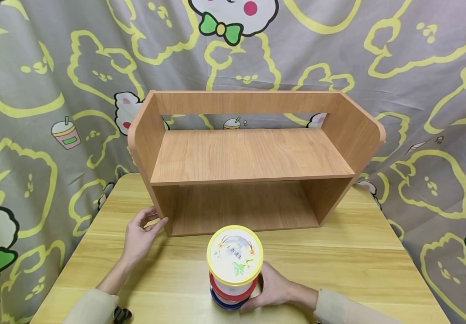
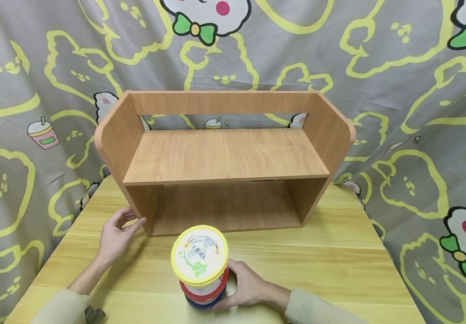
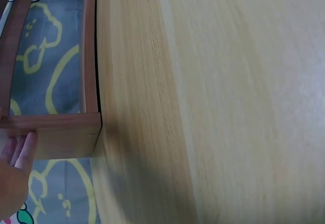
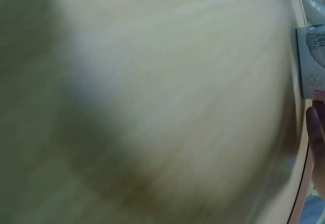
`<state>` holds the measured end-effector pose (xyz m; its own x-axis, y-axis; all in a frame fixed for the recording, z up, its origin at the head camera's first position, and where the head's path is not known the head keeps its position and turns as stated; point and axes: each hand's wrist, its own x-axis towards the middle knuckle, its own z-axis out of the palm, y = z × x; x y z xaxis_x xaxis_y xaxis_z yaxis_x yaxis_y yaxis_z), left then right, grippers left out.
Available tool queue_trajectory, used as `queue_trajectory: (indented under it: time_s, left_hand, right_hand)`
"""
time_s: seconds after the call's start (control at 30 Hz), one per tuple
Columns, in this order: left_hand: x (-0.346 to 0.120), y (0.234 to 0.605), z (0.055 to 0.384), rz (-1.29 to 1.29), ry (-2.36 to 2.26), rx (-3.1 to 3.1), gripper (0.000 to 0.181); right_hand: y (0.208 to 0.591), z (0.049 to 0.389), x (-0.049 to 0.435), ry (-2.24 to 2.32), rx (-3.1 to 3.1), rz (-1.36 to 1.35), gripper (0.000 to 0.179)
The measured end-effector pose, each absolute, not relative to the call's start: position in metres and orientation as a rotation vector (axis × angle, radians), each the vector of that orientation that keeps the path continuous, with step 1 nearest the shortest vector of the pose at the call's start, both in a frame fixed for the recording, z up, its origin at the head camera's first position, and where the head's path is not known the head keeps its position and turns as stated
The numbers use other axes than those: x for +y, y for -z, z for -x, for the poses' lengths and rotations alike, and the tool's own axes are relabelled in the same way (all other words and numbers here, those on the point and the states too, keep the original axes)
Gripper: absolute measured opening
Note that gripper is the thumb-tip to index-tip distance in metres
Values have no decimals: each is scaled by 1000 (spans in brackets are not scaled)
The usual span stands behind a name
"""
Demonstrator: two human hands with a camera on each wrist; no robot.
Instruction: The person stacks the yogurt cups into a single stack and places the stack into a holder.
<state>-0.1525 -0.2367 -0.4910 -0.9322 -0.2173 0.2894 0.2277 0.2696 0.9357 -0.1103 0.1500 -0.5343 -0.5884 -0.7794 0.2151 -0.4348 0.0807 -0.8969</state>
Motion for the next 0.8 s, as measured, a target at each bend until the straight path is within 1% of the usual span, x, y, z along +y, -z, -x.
queue_trajectory:
  time_s: [0.27, 0.5, 0.8]
  left_hand:
    - [-237, 490, 151, 5, 1715, -2190, 37]
    - [-236, 490, 151, -8, 1700, -2213, 38]
    - [-236, 489, 150, 1, 1696, -2224, 38]
  right_hand:
    - [529, 110, 158, 1513, 2046, 1202, 85]
    - [519, 109, 166, 1521, 2094, 1151, 91]
    - [497, 113, 177, 1511, 2214, 1138, 90]
